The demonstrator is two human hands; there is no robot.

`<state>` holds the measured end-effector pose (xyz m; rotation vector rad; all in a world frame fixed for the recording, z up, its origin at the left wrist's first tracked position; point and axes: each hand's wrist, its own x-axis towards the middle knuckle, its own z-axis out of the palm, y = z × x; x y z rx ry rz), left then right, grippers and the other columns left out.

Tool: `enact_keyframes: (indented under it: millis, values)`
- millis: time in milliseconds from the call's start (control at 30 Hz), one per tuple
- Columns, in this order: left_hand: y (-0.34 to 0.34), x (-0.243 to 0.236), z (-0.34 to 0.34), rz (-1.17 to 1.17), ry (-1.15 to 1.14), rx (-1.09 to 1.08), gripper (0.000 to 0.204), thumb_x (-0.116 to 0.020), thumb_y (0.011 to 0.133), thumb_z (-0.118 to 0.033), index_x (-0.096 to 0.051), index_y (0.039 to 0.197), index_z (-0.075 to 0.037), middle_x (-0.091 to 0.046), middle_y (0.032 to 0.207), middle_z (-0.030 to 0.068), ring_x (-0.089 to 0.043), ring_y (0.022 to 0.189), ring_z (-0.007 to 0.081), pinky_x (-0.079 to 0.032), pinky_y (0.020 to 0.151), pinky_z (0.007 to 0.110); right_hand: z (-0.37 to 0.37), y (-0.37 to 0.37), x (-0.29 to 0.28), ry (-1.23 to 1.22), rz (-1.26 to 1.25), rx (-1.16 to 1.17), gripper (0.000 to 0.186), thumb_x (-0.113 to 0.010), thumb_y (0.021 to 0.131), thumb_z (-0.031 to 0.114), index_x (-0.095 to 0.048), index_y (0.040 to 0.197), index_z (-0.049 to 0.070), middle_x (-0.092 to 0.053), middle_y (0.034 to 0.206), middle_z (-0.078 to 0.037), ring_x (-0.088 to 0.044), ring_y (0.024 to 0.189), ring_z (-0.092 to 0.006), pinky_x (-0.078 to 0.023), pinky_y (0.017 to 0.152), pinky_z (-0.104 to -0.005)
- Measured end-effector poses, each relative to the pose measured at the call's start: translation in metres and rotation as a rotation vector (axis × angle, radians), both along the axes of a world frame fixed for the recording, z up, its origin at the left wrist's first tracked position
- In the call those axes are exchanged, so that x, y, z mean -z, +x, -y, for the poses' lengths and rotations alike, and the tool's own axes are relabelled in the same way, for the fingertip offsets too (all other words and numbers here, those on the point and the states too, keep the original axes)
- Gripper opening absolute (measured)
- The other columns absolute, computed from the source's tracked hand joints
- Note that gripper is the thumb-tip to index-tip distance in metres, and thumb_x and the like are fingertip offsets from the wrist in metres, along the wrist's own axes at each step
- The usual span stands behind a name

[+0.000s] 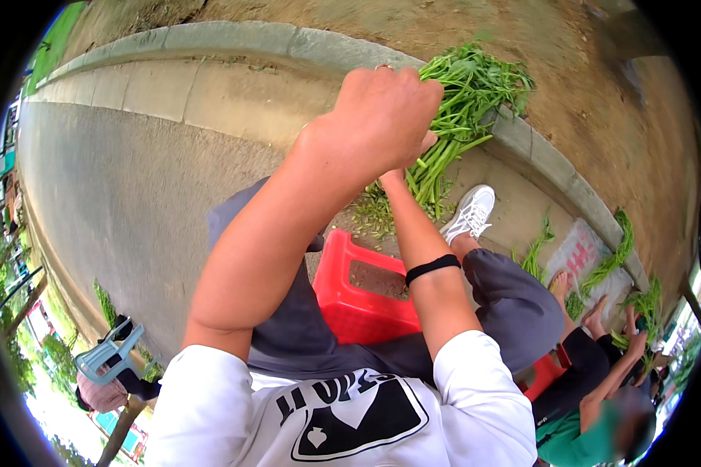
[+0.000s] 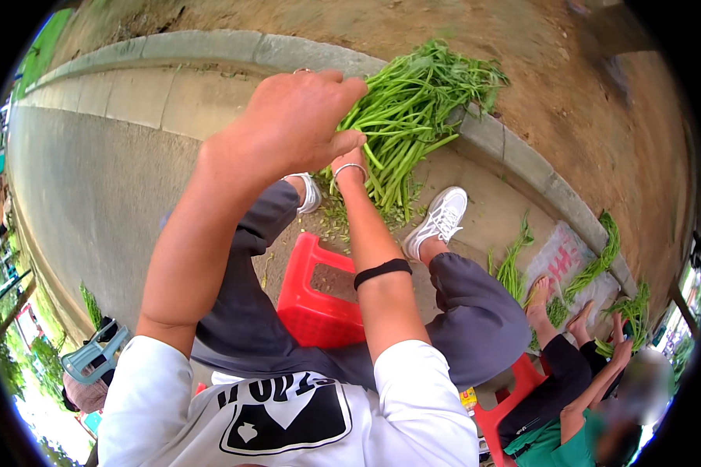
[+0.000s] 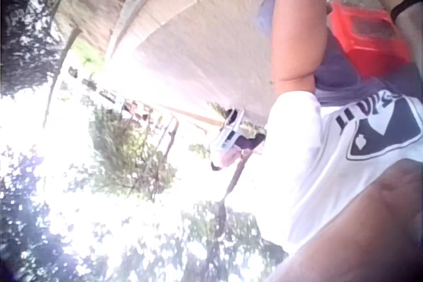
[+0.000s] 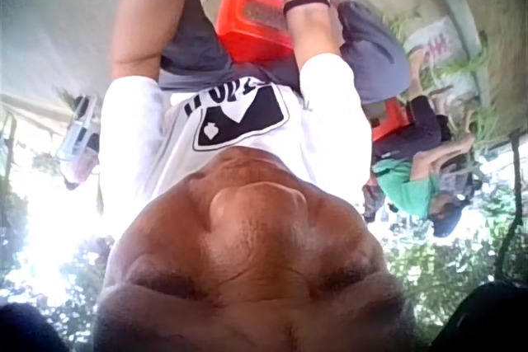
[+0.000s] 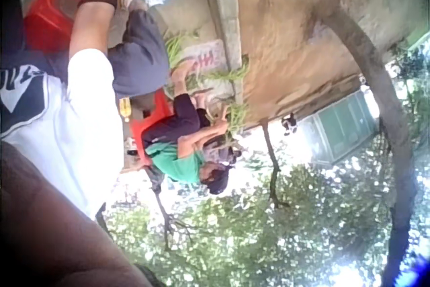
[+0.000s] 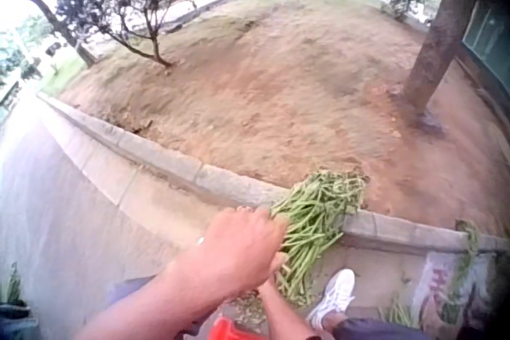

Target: The person cleans and prepares green leafy vegetables by hand while seated outdoors. They pick through the stalks, remove unwanted parts, and pile the cleaned stems on the ground.

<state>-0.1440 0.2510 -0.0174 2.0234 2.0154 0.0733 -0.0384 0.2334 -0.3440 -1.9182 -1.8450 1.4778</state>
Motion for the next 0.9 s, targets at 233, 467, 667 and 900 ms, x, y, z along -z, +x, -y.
enact_keyframes:
  millis: [233,467,667,900]
  values:
    - [-0.014,-0.010,-0.007,0.096,-0.165,-0.035,0.033,-0.063,0.074,-0.029,-0.054,0.091,-0.002,-0.059,0.086,0.0156,-0.058,0.084,0.0341,-0.048,0.070,0.043,-0.005,0.038,0.002,0.206,-0.169,0.118,0.038,-0.059,0.074,0.016,-0.050,0.107,0.000,-0.059,0.074,-0.010,-0.057,0.065,-0.0182,-0.046,0.063,-0.0311]
    - [-0.010,-0.010,-0.007,0.110,-0.195,-0.026,0.031,-0.062,0.074,-0.028,-0.055,0.089,-0.002,-0.060,0.085,0.0161,-0.058,0.084,0.0340,-0.048,0.070,0.043,-0.022,0.095,0.025,0.187,-0.380,0.578,0.034,-0.057,0.075,0.003,-0.051,0.109,0.004,-0.058,0.072,-0.002,-0.049,0.060,-0.0092,-0.041,0.057,-0.0227]
    - [0.003,-0.013,-0.020,0.152,-0.160,0.035,0.029,-0.062,0.074,-0.027,-0.056,0.086,-0.001,-0.061,0.083,0.0164,-0.058,0.083,0.0341,-0.048,0.070,0.042,-0.028,0.140,0.047,0.177,-0.317,0.672,0.030,-0.061,0.073,0.002,-0.055,0.102,0.004,-0.054,0.069,0.000,-0.046,0.060,-0.0077,-0.040,0.056,-0.0222]
    - [0.022,-0.012,-0.022,0.151,-0.107,0.075,0.025,-0.063,0.073,-0.024,-0.059,0.086,-0.004,-0.062,0.083,0.0141,-0.061,0.082,0.0305,-0.049,0.067,0.040,-0.015,0.132,0.028,0.180,-0.715,0.828,0.025,-0.061,0.075,0.006,-0.053,0.099,0.000,-0.055,0.078,-0.002,-0.050,0.060,-0.0089,-0.043,0.052,-0.0211]
